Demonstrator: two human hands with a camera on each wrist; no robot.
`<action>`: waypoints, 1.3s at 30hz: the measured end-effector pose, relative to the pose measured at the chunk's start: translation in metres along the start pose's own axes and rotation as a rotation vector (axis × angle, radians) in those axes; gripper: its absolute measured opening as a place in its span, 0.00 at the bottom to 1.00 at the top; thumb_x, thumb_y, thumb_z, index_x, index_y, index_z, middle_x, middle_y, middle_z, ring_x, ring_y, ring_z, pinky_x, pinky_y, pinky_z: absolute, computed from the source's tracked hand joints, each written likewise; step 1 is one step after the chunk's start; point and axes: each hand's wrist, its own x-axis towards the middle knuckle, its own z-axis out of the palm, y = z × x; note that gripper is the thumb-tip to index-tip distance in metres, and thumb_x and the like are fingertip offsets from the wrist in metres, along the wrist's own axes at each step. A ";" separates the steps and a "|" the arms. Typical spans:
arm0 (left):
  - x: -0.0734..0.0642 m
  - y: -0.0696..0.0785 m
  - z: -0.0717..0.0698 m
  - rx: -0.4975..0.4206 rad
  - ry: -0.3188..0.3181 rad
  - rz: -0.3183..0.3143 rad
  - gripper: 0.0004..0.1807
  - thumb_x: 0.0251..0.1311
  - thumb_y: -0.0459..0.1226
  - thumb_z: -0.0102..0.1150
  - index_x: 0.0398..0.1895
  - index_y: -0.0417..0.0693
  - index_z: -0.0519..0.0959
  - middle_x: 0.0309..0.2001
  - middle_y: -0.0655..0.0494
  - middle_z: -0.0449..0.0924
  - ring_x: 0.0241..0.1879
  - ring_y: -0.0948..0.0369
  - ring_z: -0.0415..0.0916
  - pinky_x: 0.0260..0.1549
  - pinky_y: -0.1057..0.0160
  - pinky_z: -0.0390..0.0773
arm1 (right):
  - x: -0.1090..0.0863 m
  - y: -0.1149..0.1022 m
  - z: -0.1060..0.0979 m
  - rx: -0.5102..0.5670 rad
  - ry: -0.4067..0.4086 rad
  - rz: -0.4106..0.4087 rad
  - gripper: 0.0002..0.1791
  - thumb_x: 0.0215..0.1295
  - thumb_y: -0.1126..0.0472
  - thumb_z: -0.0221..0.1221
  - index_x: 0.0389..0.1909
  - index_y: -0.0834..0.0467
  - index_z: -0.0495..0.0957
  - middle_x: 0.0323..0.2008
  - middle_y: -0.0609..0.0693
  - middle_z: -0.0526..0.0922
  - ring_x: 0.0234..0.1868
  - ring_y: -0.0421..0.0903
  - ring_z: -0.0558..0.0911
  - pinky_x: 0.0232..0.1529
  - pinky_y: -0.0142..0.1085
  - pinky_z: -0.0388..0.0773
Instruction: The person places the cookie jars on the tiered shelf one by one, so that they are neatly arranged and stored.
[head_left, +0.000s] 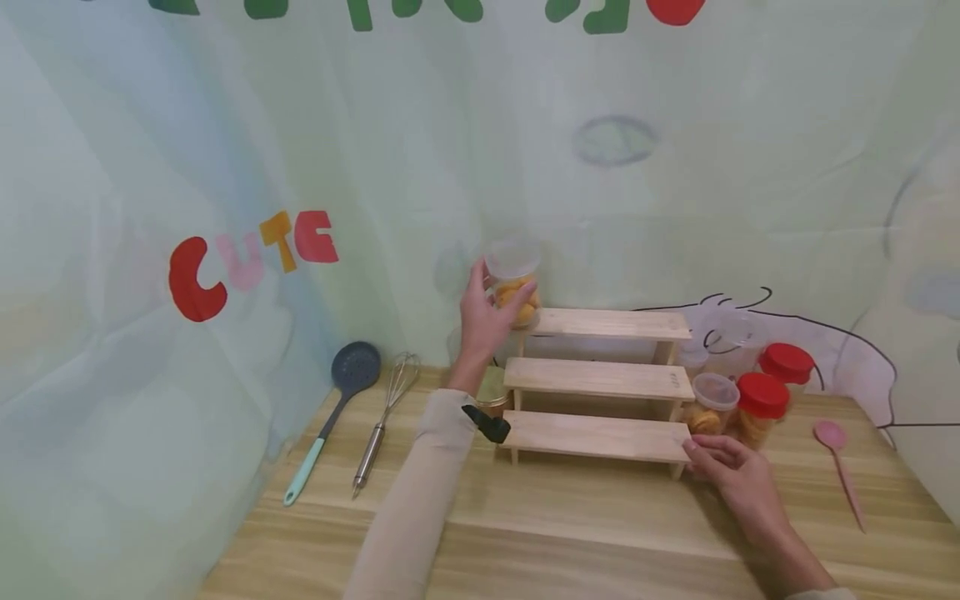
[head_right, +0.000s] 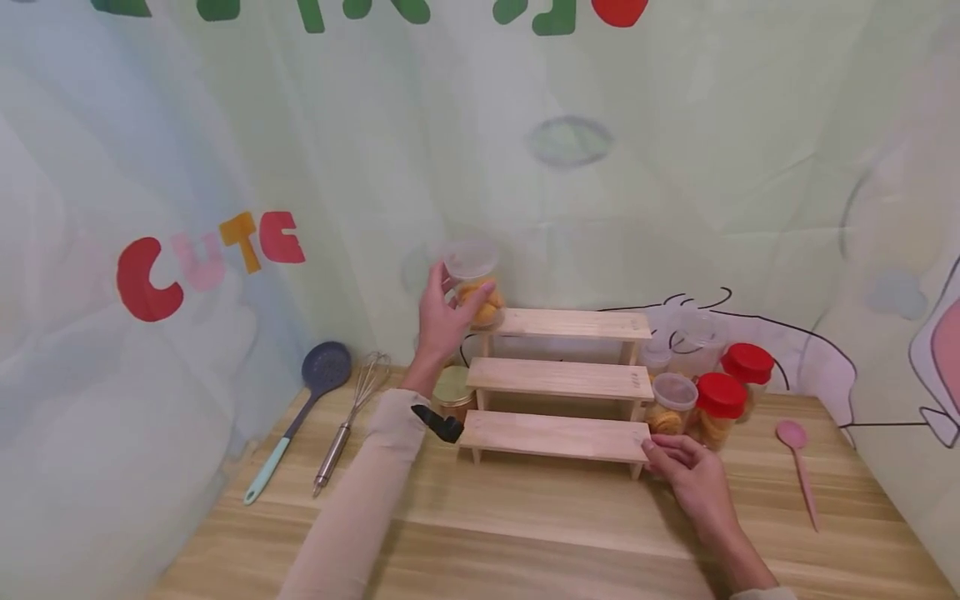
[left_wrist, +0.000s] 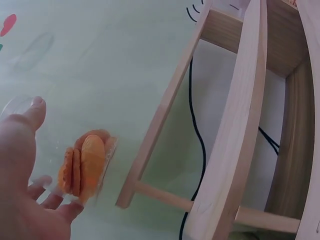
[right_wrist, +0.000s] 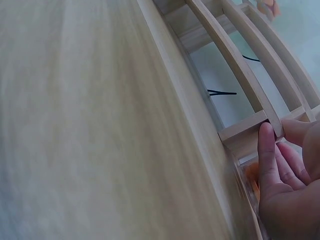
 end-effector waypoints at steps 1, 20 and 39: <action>0.001 -0.001 0.003 0.001 0.002 -0.009 0.45 0.65 0.52 0.77 0.80 0.54 0.66 0.71 0.53 0.77 0.72 0.52 0.73 0.69 0.45 0.81 | 0.000 0.000 0.000 0.003 0.001 0.000 0.21 0.74 0.51 0.70 0.58 0.61 0.84 0.38 0.30 0.92 0.39 0.33 0.91 0.44 0.24 0.89; -0.023 -0.038 0.009 0.089 -0.151 -0.206 0.50 0.65 0.46 0.78 0.86 0.54 0.59 0.82 0.50 0.66 0.82 0.50 0.65 0.80 0.49 0.72 | 0.002 0.002 0.003 0.016 0.003 -0.013 0.23 0.75 0.51 0.70 0.59 0.64 0.82 0.39 0.31 0.92 0.40 0.34 0.91 0.45 0.26 0.90; -0.027 -0.050 0.009 0.082 -0.161 -0.134 0.50 0.65 0.49 0.77 0.86 0.55 0.62 0.82 0.49 0.67 0.81 0.54 0.65 0.79 0.52 0.72 | 0.002 0.004 0.002 0.037 0.013 -0.053 0.20 0.75 0.52 0.70 0.56 0.63 0.83 0.39 0.32 0.92 0.39 0.35 0.92 0.44 0.26 0.90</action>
